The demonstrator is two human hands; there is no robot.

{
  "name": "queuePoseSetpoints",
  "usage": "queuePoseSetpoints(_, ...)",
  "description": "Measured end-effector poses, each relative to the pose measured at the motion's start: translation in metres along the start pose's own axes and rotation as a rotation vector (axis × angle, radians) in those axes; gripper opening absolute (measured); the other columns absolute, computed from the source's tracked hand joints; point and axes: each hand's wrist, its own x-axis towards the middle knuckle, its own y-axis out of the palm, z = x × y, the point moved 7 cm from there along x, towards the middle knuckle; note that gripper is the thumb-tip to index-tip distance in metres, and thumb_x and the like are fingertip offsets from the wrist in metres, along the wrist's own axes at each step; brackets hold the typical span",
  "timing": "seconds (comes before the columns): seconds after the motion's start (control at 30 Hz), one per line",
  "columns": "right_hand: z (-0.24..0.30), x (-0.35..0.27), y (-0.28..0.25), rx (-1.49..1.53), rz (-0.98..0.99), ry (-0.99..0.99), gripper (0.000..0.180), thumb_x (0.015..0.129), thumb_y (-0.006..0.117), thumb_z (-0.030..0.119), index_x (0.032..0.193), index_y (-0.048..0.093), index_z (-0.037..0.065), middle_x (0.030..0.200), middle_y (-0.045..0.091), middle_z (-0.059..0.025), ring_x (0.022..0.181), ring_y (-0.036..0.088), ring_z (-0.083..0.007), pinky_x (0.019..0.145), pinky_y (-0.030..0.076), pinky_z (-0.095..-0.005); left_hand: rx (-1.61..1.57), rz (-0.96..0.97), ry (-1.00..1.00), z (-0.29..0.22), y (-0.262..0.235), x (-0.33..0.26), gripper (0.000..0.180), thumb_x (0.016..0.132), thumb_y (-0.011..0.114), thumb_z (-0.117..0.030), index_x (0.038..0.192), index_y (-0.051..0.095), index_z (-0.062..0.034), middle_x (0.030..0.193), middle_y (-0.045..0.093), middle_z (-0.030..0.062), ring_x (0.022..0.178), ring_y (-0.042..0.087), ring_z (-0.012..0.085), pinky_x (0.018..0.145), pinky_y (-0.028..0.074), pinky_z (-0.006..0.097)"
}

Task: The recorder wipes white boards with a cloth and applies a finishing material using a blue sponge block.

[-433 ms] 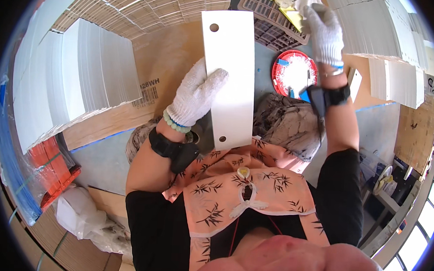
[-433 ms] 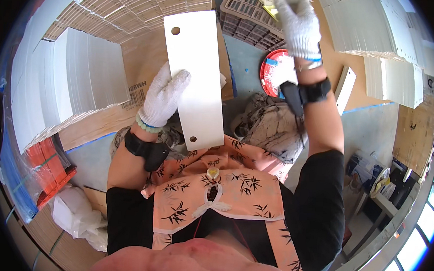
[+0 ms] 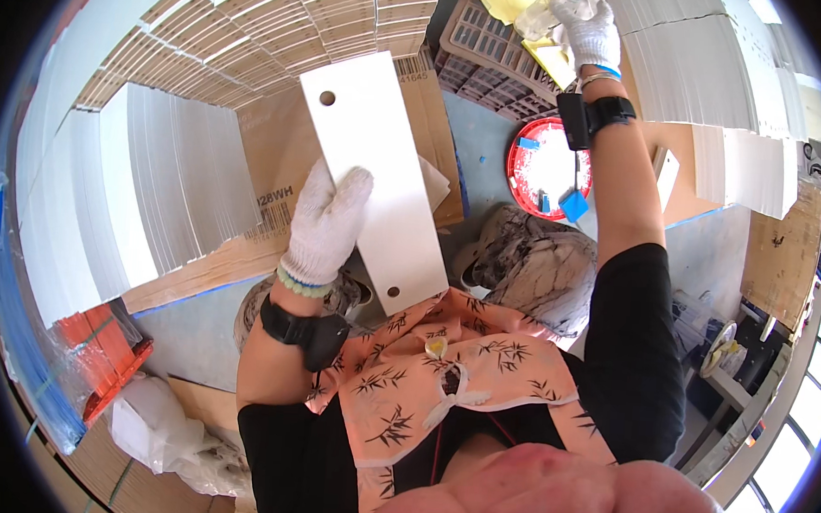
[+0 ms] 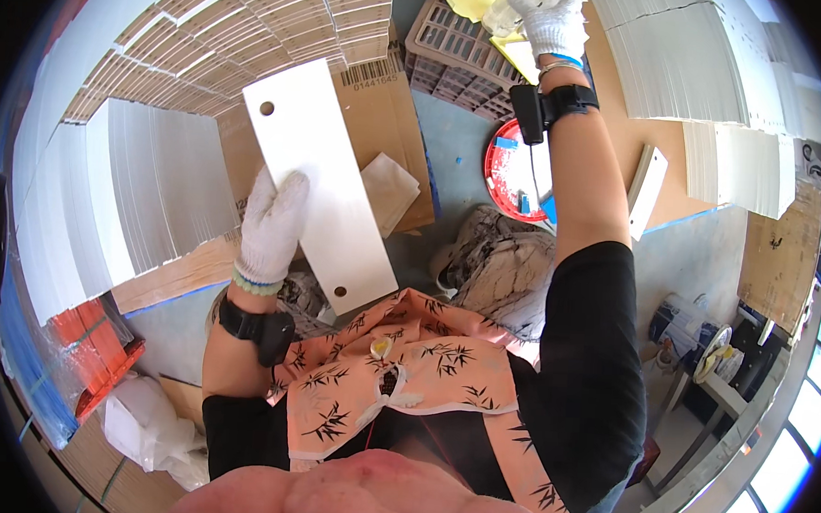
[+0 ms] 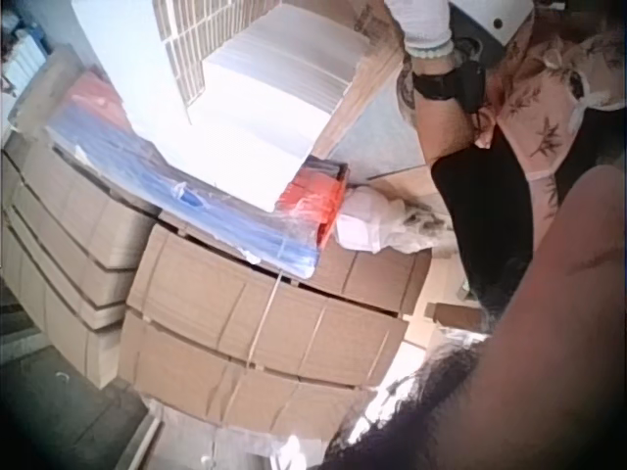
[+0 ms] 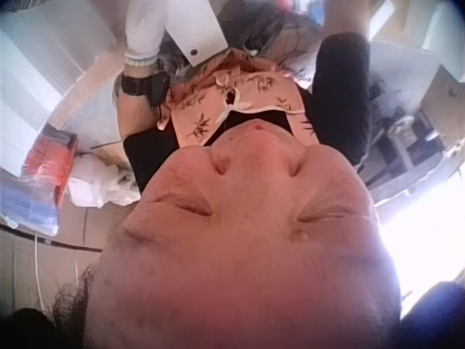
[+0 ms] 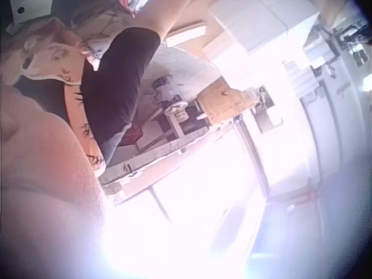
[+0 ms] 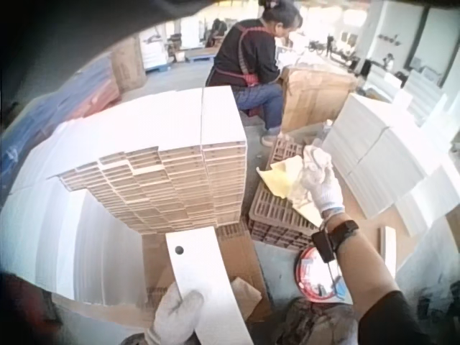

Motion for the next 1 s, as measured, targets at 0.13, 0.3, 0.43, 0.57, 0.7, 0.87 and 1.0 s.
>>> queuePoseSetpoints(0.13,-0.005,0.007,-0.004,-0.163,-0.319,-0.361,0.065,0.081,0.075,0.03,0.137,0.05,0.006,0.125,0.064,-0.015,0.111,0.062,-0.0281,0.099,0.047,-0.0379,-0.037,-0.018,-0.003,-0.008,0.004,0.0,0.033,0.101,0.054,-0.014,0.129,0.052,0.0038,0.117,0.064,0.0097,0.103,0.061,0.0156,0.091,0.05,0.031)
queuePoseSetpoints(0.3,-0.051,0.034,0.008,-0.345,-0.222,-0.014,0.084,0.066,0.086,0.045,0.132,0.057,0.001,0.128,0.062,-0.0226,0.12,0.059,-0.038,0.105,0.043,-0.0429,0.083,0.017,-0.035,-0.02,0.004,0.0,0.035,0.101,0.054,-0.014,0.131,0.051,0.004,0.118,0.063,0.0096,0.105,0.059,0.015,0.092,0.049,0.031)
queuePoseSetpoints(0.43,-0.018,0.014,-0.003,-0.368,-0.303,-0.051,0.083,0.063,0.085,0.047,0.128,0.059,0.004,0.127,0.061,-0.0214,0.12,0.057,-0.0368,0.104,0.044,-0.043,0.164,-0.002,0.002,-0.013,-0.001,0.0,0.036,0.102,0.053,-0.015,0.132,0.05,0.0045,0.119,0.063,0.0094,0.105,0.059,0.0148,0.092,0.049,0.031)
queuePoseSetpoints(0.57,-0.029,0.016,0.0,-0.318,-0.258,0.014,0.068,0.062,0.087,0.046,0.113,0.064,0.007,0.113,0.065,-0.0169,0.107,0.061,-0.034,0.093,0.05,-0.0433,0.021,-0.023,-0.072,-0.011,0.0,0.0,0.037,0.102,0.053,-0.015,0.133,0.049,0.0043,0.119,0.062,0.0087,0.104,0.059,0.015,0.092,0.049,0.031)
queuePoseSetpoints(0.7,-0.018,0.007,-0.013,-0.194,-0.251,-0.055,0.067,0.059,0.09,0.043,0.109,0.063,0.007,0.113,0.064,-0.0149,0.108,0.06,-0.0326,0.093,0.049,-0.0423,0.044,-0.05,-0.038,-0.013,-0.001,-0.001,0.038,0.102,0.053,-0.016,0.133,0.048,0.0042,0.12,0.062,0.0093,0.105,0.059,0.0151,0.092,0.049,0.031)
queuePoseSetpoints(0.87,0.022,-0.03,-0.043,0.234,-0.142,-0.306,0.085,0.064,0.088,0.026,0.139,0.052,0.006,0.137,0.054,-0.015,0.129,0.048,-0.0337,0.11,0.037,-0.0404,0.047,-0.015,-0.008,-0.023,0.001,-0.004,0.037,0.102,0.052,-0.016,0.132,0.049,0.0051,0.119,0.062,0.0104,0.104,0.059,0.0155,0.092,0.049,0.031)
queuePoseSetpoints(1.0,0.039,-0.068,-0.056,0.649,0.1,-0.191,0.086,0.072,0.084,0.014,0.146,0.042,0.004,0.135,0.054,-0.0104,0.126,0.049,-0.0239,0.106,0.04,-0.0378,0.021,-0.015,0.027,-0.024,0.0,-0.002,0.036,0.102,0.051,-0.017,0.129,0.051,0.0057,0.117,0.063,0.0106,0.103,0.06,0.0156,0.091,0.05,0.031)
